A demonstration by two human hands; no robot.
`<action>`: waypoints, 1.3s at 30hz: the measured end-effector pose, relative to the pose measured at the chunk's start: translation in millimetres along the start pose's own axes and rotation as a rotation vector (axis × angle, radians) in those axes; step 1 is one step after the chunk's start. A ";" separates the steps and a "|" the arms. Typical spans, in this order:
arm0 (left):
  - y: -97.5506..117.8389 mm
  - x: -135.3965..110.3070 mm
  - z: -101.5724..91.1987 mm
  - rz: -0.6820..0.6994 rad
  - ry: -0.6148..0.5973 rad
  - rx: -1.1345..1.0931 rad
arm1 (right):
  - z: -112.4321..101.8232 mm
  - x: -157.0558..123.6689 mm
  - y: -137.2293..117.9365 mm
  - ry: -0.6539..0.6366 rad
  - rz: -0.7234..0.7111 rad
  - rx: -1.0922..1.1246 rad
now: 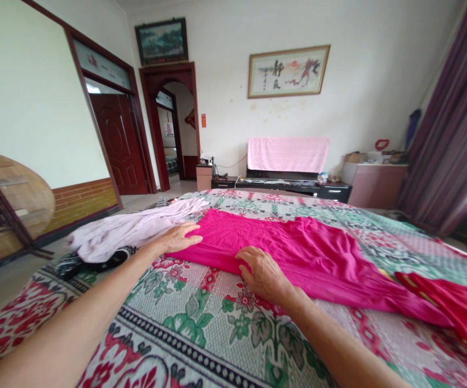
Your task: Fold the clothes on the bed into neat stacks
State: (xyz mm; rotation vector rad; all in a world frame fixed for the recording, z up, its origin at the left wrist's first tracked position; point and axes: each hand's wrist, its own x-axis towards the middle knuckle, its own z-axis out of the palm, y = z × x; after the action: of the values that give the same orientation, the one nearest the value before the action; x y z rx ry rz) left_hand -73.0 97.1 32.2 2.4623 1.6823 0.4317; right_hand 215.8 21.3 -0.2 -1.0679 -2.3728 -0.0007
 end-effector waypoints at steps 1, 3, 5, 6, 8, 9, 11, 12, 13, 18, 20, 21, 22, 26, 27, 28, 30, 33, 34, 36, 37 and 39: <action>4.3 -1.2 5.1 -0.001 -0.080 0.022 | 2.7 -1.5 0.9 -0.015 -0.005 0.001; 9.0 -4.6 14.9 -0.046 -0.198 0.078 | 7.2 -4.6 2.8 -0.052 -0.009 0.000; 9.2 -7.7 23.0 -0.088 -0.231 0.123 | 9.8 -7.5 4.3 -0.084 0.000 -0.009; 8.3 -8.7 26.1 -0.099 -0.228 0.136 | 10.5 -8.8 4.7 -0.097 0.007 -0.017; 5.7 -9.2 30.8 -0.110 -0.217 0.147 | 11.2 -11.2 4.8 -0.121 0.030 -0.039; 4.5 -8.9 32.5 -0.111 -0.219 0.151 | 11.3 -12.2 4.6 -0.130 0.044 -0.050; 2.5 -7.8 34.7 -0.113 -0.223 0.156 | 11.6 -13.6 4.0 -0.141 0.061 -0.069; 1.8 -7.2 35.3 -0.112 -0.225 0.157 | 11.6 -13.9 3.4 -0.144 0.063 -0.077; 1.4 -7.0 35.4 -0.112 -0.226 0.156 | 11.7 -13.9 2.8 -0.144 0.062 -0.084; 9.4 -10.3 28.5 -0.143 -0.222 0.158 | 11.0 -12.3 -1.3 -0.127 0.060 -0.103; 21.5 -13.7 25.1 -0.175 -0.172 0.186 | 11.0 -12.2 -2.1 -0.119 0.057 -0.103; 29.7 -15.9 24.5 -0.186 -0.122 0.208 | 11.3 -12.4 -2.2 -0.112 0.055 -0.103; 39.0 -18.3 25.1 -0.190 -0.060 0.226 | 11.7 -12.6 -2.1 -0.105 0.052 -0.103; 75.0 -30.0 40.0 -0.131 0.072 0.190 | 14.6 -12.5 -1.5 -0.088 0.055 -0.105; 80.9 -32.7 45.5 -0.131 0.047 0.170 | 15.2 -12.0 -1.8 -0.088 0.061 -0.105; 84.9 -35.1 50.8 -0.144 0.021 0.158 | 15.6 -11.5 -2.5 -0.085 0.068 -0.106; 87.7 -38.5 59.4 -0.170 -0.016 0.156 | 15.1 -11.2 -4.9 -0.072 0.091 -0.106; 84.3 -39.4 65.8 -0.177 -0.022 0.177 | 9.4 -16.7 -9.6 -0.052 0.154 -0.101; 82.6 -38.8 66.6 -0.170 -0.025 0.179 | 5.8 -20.8 -10.7 -0.041 0.181 -0.102; 79.6 -36.7 67.7 -0.165 -0.024 0.182 | -4.1 -32.6 -11.2 -0.021 0.221 -0.111; 78.4 -35.7 68.2 -0.160 -0.021 0.182 | -10.1 -39.8 -10.4 -0.013 0.237 -0.119; 76.7 -33.9 69.4 -0.147 -0.019 0.180 | -23.1 -55.2 -6.6 -0.015 0.281 -0.143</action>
State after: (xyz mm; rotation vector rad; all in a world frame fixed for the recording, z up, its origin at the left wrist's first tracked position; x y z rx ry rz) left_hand 4.9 41.0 -19.1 2.4291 1.9569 0.2491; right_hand 252.1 -26.5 -4.9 -1.4662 -2.2431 -0.0622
